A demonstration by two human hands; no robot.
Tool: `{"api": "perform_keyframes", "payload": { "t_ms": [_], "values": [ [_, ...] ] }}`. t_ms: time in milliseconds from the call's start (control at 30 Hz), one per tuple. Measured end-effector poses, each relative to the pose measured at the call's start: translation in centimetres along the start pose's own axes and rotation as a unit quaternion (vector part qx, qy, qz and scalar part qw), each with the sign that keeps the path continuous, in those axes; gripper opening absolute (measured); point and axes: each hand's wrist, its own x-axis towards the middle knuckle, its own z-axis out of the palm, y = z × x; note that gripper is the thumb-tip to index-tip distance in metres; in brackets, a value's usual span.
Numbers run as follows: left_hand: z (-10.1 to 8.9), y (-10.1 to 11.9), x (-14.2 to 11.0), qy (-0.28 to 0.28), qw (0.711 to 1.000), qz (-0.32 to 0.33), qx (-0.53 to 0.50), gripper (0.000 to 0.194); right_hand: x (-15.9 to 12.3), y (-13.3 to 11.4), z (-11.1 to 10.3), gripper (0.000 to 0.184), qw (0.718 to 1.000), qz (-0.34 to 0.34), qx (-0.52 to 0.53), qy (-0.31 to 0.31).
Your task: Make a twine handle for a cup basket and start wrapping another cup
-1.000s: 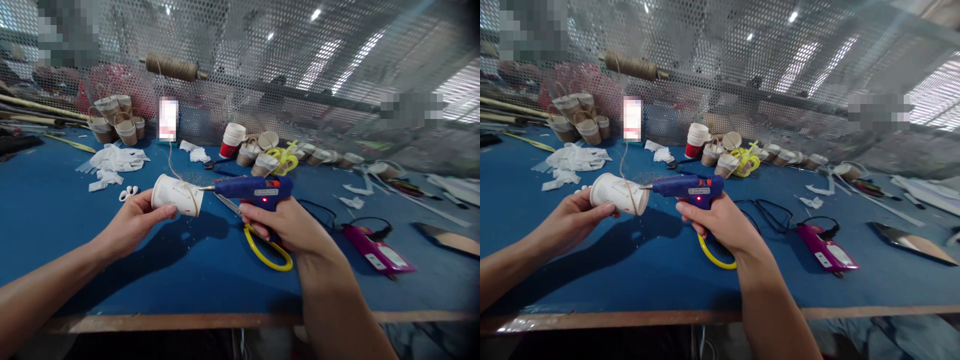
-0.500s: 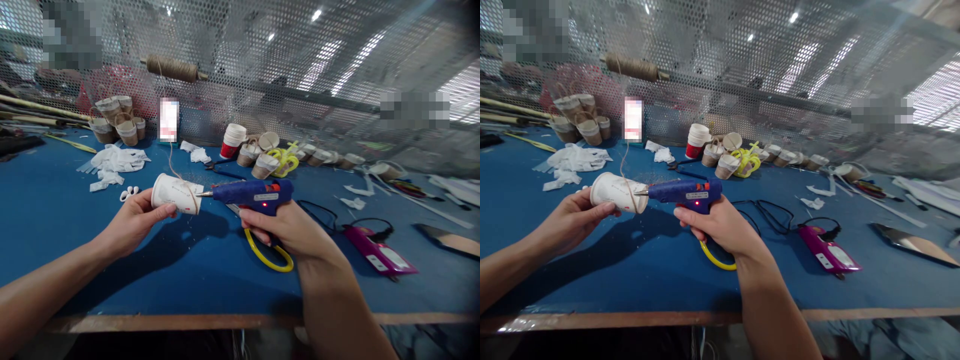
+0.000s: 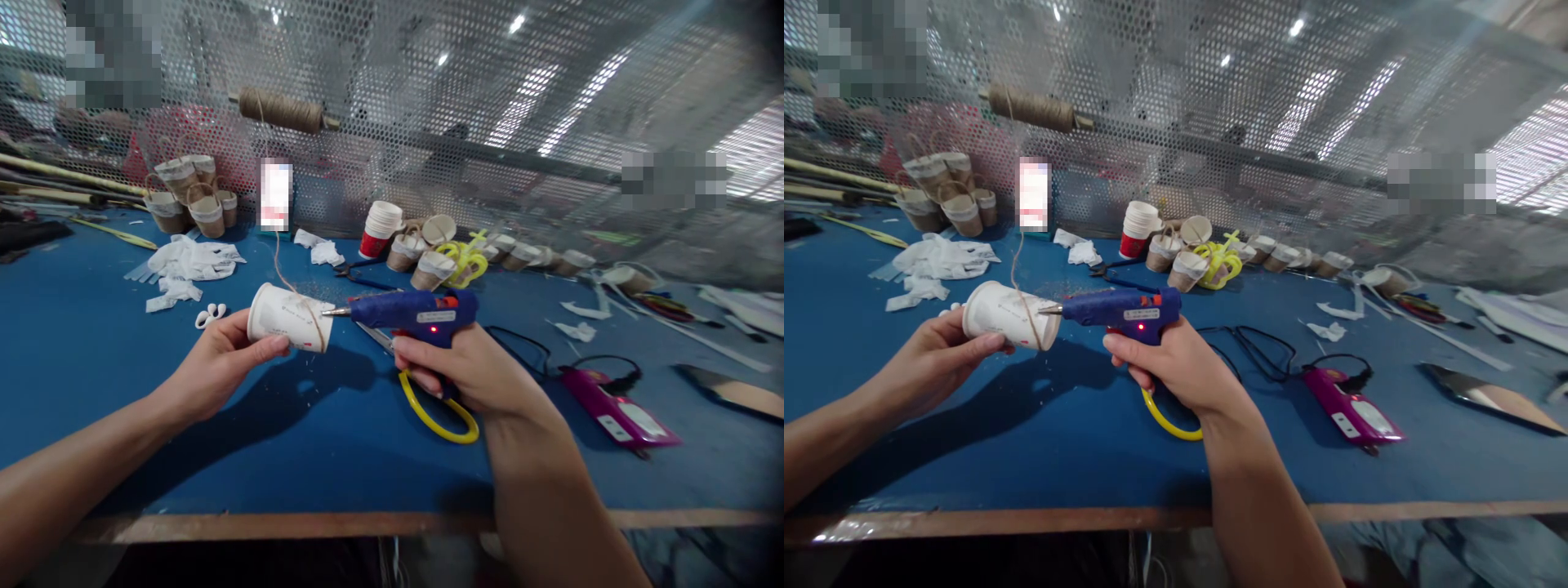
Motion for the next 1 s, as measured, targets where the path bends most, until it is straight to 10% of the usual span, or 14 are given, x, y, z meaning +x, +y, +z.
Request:
{"api": "perform_keyframes", "payload": {
  "t_ms": [367,533,667,1000],
  "values": [
    [0.1,0.1,-0.2,0.008,1.000,0.014,-0.014,0.018,1.1,0.9,-0.3,0.027,0.996,0.042,0.080,-0.001],
    [0.4,0.3,0.0,0.017,0.999,0.006,-0.048,0.012,2.5,1.9,-1.2,0.026,0.991,0.033,0.082,0.103],
    [0.3,0.3,0.3,0.037,0.998,-0.007,-0.053,0.013,4.4,3.6,-2.7,0.023,0.972,0.047,-0.012,0.231],
    [0.4,0.4,0.8,0.069,0.996,-0.014,-0.058,0.017,8.1,6.3,-3.5,0.033,0.940,0.092,-0.225,0.240]
  ]
}}
